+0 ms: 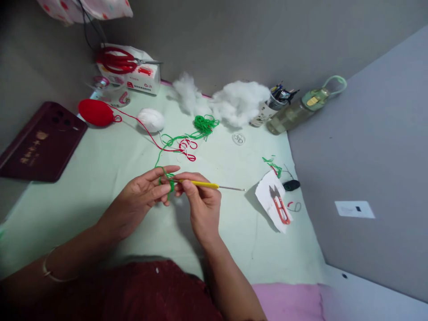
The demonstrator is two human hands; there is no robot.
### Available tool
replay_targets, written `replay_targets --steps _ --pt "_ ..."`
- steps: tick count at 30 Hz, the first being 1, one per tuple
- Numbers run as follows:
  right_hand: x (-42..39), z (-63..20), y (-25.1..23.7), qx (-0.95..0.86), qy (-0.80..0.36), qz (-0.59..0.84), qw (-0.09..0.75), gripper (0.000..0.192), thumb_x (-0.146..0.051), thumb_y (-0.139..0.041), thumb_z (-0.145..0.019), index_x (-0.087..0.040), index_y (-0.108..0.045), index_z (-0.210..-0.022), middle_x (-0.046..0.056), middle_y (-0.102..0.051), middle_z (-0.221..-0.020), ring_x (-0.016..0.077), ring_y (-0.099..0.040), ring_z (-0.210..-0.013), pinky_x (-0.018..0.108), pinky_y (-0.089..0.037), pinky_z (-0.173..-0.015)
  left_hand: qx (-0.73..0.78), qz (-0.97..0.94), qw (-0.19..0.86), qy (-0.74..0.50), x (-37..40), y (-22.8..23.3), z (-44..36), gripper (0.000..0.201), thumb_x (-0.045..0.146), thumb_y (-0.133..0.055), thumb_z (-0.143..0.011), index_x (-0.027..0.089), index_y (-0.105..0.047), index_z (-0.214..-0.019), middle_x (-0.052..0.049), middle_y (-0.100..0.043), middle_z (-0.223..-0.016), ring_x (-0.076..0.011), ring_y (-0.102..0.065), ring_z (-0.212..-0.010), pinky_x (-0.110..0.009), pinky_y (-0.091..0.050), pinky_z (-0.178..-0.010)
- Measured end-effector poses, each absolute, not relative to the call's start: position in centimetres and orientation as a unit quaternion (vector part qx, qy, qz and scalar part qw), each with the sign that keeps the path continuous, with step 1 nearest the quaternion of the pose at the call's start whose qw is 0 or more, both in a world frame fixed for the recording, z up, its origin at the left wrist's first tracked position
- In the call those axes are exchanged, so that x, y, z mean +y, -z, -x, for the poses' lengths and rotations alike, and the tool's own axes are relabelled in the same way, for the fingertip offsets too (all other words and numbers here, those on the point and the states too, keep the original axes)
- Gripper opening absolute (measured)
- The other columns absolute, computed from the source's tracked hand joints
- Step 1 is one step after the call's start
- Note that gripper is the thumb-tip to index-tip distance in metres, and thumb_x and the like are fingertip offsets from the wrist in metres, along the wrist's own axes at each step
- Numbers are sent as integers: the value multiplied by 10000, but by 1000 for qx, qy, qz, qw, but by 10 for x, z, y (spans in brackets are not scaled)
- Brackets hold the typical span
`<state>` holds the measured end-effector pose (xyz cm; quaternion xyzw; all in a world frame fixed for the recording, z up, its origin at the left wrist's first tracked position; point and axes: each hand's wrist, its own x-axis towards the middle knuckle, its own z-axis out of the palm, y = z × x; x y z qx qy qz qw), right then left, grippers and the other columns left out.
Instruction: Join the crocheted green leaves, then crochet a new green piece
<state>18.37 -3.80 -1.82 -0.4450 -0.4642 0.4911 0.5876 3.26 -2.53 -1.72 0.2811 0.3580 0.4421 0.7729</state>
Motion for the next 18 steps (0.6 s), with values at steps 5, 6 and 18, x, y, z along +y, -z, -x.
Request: replay_targets --steps 5,6,18 --pt "-35 -186 17 -393 -552 424 601 133 -328 -693 -952 -263 -809 -952 9 -765 -898 109 -672 -711 241 -572 -674 359 -299 772 -432 -25 21 -33 447 185 -805 -836 244 -707 -1268 8 -711 -907 -118 -677 -878 -231 -520 -840" --pt "-34 -186 16 -380 -561 419 604 130 -337 -706 -941 -258 -809 -938 8 -760 -876 104 -668 -696 231 -572 -661 359 -303 771 -430 -25 21 -33 441 192 -806 -837 244 -708 -1264 10 -712 -904 -113 -676 -868 -229 -517 -837" --pt "-29 -190 14 -308 -607 411 606 164 -397 -802 -852 -233 -796 -854 -5 -719 -811 68 -614 -647 167 -548 -625 373 -336 746 -437 -26 20 -32 426 202 -831 -811 230 -727 -1223 33 -665 -827 -93 -625 -802 -226 -503 -822"
